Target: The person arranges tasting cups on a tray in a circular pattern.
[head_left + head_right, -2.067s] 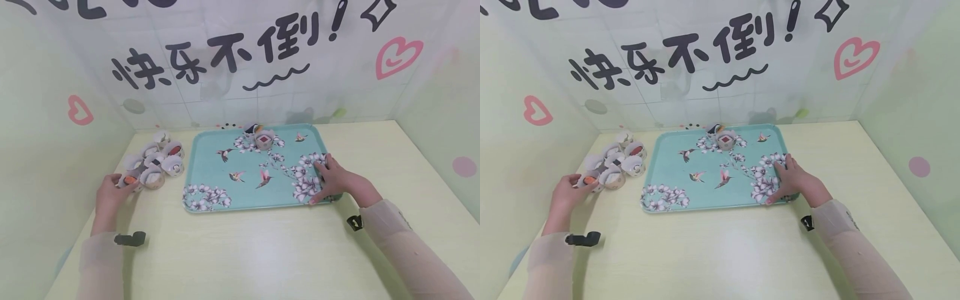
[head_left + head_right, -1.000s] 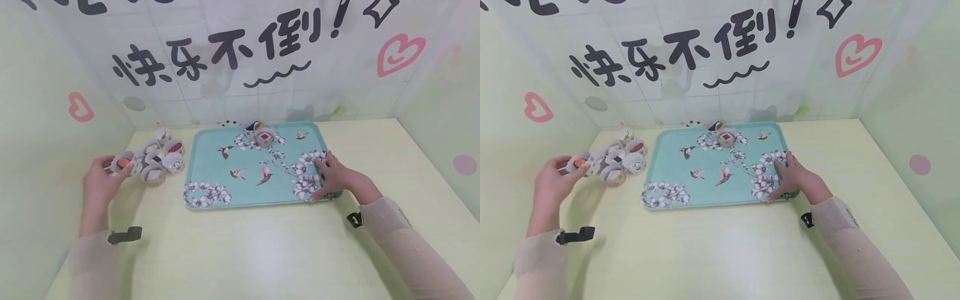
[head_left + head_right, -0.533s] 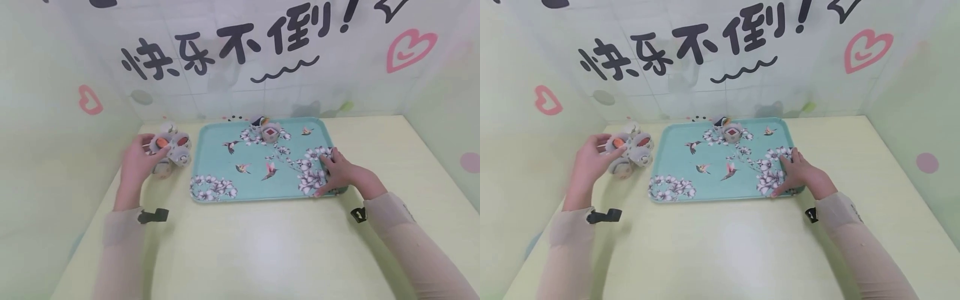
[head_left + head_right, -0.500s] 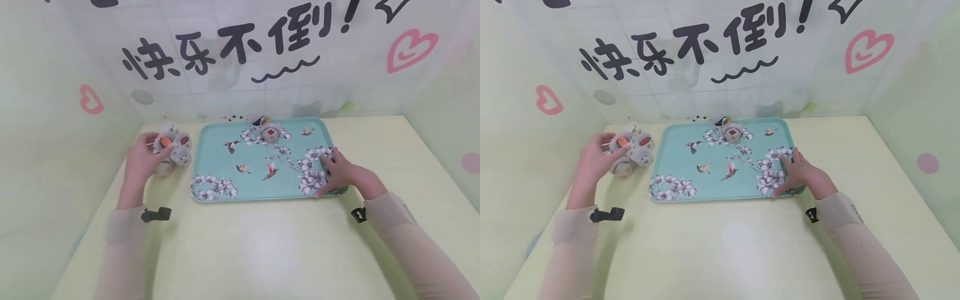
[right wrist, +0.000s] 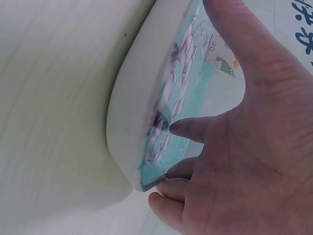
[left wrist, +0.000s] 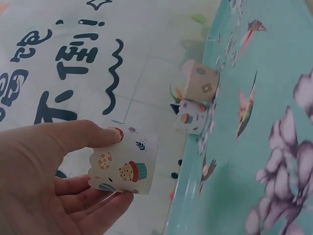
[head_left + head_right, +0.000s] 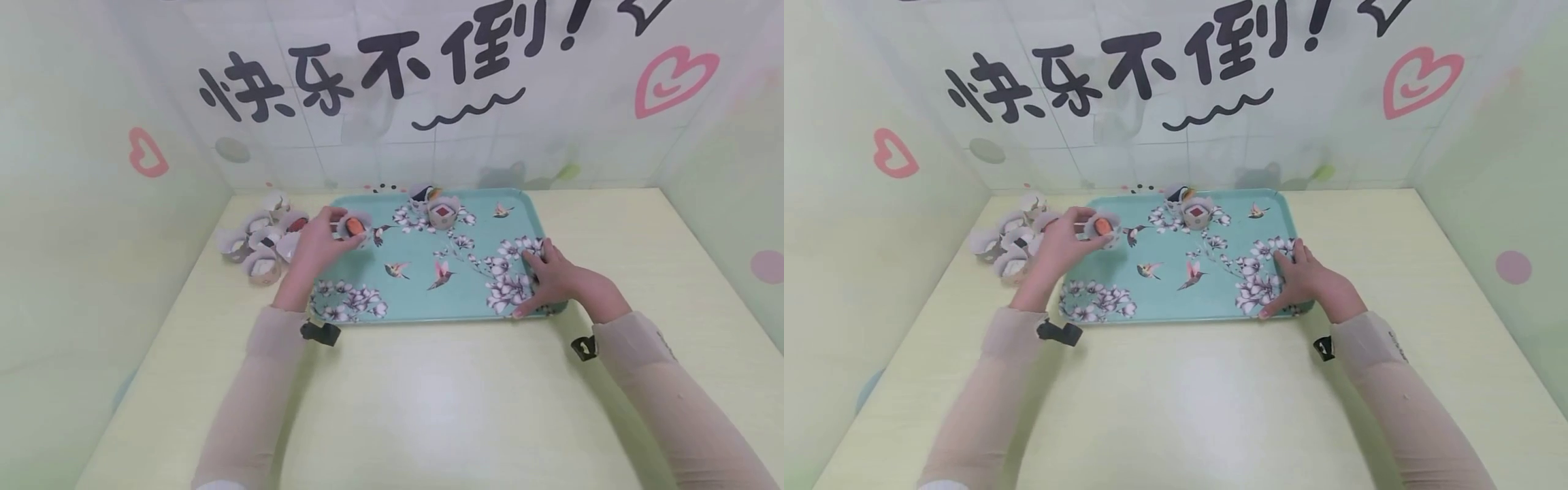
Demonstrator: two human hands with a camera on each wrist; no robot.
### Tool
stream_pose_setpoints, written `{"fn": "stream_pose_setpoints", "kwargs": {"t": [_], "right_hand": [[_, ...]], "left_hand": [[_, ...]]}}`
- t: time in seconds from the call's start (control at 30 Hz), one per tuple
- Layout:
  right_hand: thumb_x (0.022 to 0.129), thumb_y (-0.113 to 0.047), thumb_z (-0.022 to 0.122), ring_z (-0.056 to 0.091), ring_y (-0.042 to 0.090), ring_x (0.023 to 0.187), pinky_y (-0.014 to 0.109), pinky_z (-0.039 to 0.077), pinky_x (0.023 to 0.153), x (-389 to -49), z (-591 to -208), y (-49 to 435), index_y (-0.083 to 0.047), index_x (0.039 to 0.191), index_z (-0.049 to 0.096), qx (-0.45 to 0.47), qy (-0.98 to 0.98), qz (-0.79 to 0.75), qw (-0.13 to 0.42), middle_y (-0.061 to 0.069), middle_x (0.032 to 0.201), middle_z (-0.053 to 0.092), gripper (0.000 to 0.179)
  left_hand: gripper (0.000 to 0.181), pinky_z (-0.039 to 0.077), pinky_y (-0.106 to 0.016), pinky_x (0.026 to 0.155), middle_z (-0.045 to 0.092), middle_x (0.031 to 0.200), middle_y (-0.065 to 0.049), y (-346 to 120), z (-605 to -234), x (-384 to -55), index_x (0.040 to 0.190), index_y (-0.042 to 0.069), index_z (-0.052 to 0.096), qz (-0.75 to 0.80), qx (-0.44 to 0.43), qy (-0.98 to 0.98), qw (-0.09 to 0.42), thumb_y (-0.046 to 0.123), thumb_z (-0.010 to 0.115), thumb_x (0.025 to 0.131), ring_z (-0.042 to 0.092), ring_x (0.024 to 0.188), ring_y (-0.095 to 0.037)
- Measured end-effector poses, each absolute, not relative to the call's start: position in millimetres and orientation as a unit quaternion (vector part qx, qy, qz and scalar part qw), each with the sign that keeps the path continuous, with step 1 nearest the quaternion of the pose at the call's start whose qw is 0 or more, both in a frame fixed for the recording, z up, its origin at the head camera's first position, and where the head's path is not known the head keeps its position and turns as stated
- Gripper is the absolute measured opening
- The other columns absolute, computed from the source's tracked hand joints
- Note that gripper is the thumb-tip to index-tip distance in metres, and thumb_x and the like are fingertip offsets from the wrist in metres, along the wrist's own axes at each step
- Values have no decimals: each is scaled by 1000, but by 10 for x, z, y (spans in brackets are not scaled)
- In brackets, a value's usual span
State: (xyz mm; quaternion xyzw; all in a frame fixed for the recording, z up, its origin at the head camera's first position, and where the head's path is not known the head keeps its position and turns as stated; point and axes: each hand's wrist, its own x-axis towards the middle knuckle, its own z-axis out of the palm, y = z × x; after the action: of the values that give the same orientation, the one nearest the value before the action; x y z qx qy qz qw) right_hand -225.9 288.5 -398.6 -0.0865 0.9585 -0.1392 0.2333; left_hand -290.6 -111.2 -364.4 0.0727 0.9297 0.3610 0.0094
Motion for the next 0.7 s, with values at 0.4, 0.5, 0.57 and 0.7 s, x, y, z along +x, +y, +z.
{"fn": "stream_pose_setpoints", "kwargs": {"t": [0.4, 0.5, 0.57, 0.7], "right_hand": [[56, -64, 79, -5, 59, 133, 68, 19, 104, -2253, -4004, 2882, 6, 147, 9, -89, 958, -148, 229, 42, 143, -17, 135], [56, -63, 79, -6, 58, 133, 68, 18, 104, -2255, -4013, 2887, 6, 147, 9, -90, 958, -150, 227, 42, 143, -17, 135], [56, -63, 79, -6, 58, 133, 68, 18, 105, -2254, -4013, 2891, 6, 147, 8, -89, 958, -151, 228, 42, 143, -18, 135], [56, -64, 79, -6, 58, 134, 68, 18, 105, -2253, -4006, 2891, 5, 148, 8, -87, 958, -151, 229, 41, 144, -18, 135]], "left_hand": [[61, 48, -39, 88, 51, 133, -7, -460, -3841, -3029, 133, 12, 44, 365, 104, 923, 59, 35, 70, 84, 52, 110, -23], [61, 48, -38, 89, 51, 134, -6, -329, -3877, -3047, 133, 12, 44, 365, 109, 923, 61, 34, 71, 83, 52, 110, -20], [60, 48, -37, 89, 52, 133, -6, -247, -3897, -3057, 133, 12, 44, 364, 114, 922, 63, 33, 71, 83, 53, 109, -20], [58, 48, -35, 94, 53, 131, -5, -103, -3921, -3074, 131, 13, 46, 366, 120, 921, 66, 33, 72, 83, 52, 113, -18]]}}
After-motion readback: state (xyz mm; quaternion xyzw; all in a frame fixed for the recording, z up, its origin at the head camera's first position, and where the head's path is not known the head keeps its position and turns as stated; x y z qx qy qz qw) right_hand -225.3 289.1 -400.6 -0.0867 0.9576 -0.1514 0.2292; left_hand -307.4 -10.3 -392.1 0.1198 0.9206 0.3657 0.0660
